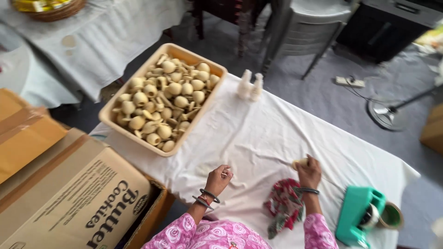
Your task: The person cleans small ceramic objects with a cloth, then wraps them individually in bubble wrap and secures them with tape. The wrapped items are placed on the table.
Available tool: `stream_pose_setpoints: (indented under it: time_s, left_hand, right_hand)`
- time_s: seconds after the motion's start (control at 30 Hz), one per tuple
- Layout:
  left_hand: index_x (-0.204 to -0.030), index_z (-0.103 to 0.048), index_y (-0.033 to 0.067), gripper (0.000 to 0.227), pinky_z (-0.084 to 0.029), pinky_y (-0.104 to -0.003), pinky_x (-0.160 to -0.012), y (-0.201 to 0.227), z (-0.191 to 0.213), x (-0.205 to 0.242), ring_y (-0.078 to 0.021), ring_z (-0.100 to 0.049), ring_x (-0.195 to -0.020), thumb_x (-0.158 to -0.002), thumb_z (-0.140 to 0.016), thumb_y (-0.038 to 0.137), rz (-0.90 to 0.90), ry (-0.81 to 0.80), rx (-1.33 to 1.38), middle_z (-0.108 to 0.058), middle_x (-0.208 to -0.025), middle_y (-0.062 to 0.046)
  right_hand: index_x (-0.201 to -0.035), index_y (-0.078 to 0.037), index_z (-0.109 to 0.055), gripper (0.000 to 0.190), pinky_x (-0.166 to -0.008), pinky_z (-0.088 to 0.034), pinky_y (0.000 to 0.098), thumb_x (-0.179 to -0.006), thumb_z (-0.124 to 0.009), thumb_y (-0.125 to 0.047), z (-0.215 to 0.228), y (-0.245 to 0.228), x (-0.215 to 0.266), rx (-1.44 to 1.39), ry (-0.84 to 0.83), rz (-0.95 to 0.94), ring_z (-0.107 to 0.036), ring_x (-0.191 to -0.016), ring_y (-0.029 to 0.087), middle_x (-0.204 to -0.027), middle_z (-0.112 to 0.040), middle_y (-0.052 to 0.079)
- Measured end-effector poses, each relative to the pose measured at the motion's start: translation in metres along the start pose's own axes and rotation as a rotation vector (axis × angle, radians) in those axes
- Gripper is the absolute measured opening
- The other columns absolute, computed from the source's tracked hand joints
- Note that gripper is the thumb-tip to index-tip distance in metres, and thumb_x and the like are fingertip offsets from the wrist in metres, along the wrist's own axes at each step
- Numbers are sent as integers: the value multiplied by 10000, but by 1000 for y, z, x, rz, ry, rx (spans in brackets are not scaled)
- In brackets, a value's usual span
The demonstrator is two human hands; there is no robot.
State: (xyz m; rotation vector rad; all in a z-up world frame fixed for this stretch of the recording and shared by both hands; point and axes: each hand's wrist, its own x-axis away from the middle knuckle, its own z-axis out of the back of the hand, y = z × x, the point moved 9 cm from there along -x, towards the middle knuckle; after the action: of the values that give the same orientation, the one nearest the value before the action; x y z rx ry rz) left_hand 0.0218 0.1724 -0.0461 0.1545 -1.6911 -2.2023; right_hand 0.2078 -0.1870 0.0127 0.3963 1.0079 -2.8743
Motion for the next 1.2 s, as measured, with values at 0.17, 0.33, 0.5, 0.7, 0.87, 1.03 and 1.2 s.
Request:
stream_pose_setpoints:
  time_s: [0.17,0.33,0.5,0.7,0.87,1.03,1.2]
  left_hand:
    - [-1210,-684,30,346,-605,-289,-687,-5,54,-24,-158,-747,-740,-898,-727,174,25,62,-19,-783,-874,-73]
    - [-1183,-699,20,327,-595,-295,-693,-4,111,-51,-169,-739,-747,-909,-731,196,-13,140,-40,-777,-886,-70]
    - [-1176,-724,47,302,-597,-285,-718,-28,181,-86,-151,-752,-800,-918,-733,204,-56,313,0,-789,-937,-63]
    - [-1096,-735,78,217,-616,-340,-753,-29,311,-137,-204,-757,-831,-962,-669,235,38,667,-110,-781,-949,-98]
    - [-984,-776,70,261,-582,-469,-846,-65,352,-206,-358,-734,-927,-890,-715,306,122,750,-441,-772,-982,-168]
    - [-935,-750,-9,446,-543,-532,-888,-37,334,-239,-437,-677,-1010,-831,-800,422,232,649,-766,-729,-1018,-249]
    - [-1074,-635,-106,494,-563,-518,-891,-47,334,-238,-448,-686,-963,-787,-792,264,212,877,-862,-691,-1030,-314]
  right_hand:
    - [-1352,-97,-655,570,-960,-550,450,-833,-852,-225,-17,0,-1,90,4,1,-661,-1112,330,-1240,-644,140]
    - [-1446,-172,-596,630,-985,-551,454,-858,-813,-230,-50,15,11,102,-99,-77,-643,-1171,361,-1385,-546,167]
    - [-1617,-240,-405,860,-1029,-558,460,-847,-785,-282,-58,38,11,146,-143,-136,-640,-1210,370,-1465,-478,195]
    - [-1677,-183,-218,1085,-992,-517,574,-804,-797,-465,-31,46,56,207,-52,-165,-508,-1319,413,-1460,-467,273]
    - [-1659,-260,-283,1046,-1060,-431,619,-798,-757,-617,-12,43,112,462,-232,-348,-454,-1393,382,-1471,-505,199]
    - [-1563,-277,-393,1042,-1102,-381,567,-693,-738,-736,-29,97,175,600,-222,-271,-414,-1420,347,-1540,-469,150]
    - [-1515,-306,-509,875,-1179,-313,502,-707,-713,-572,-17,65,189,544,23,-144,-447,-1442,231,-1557,-507,8]
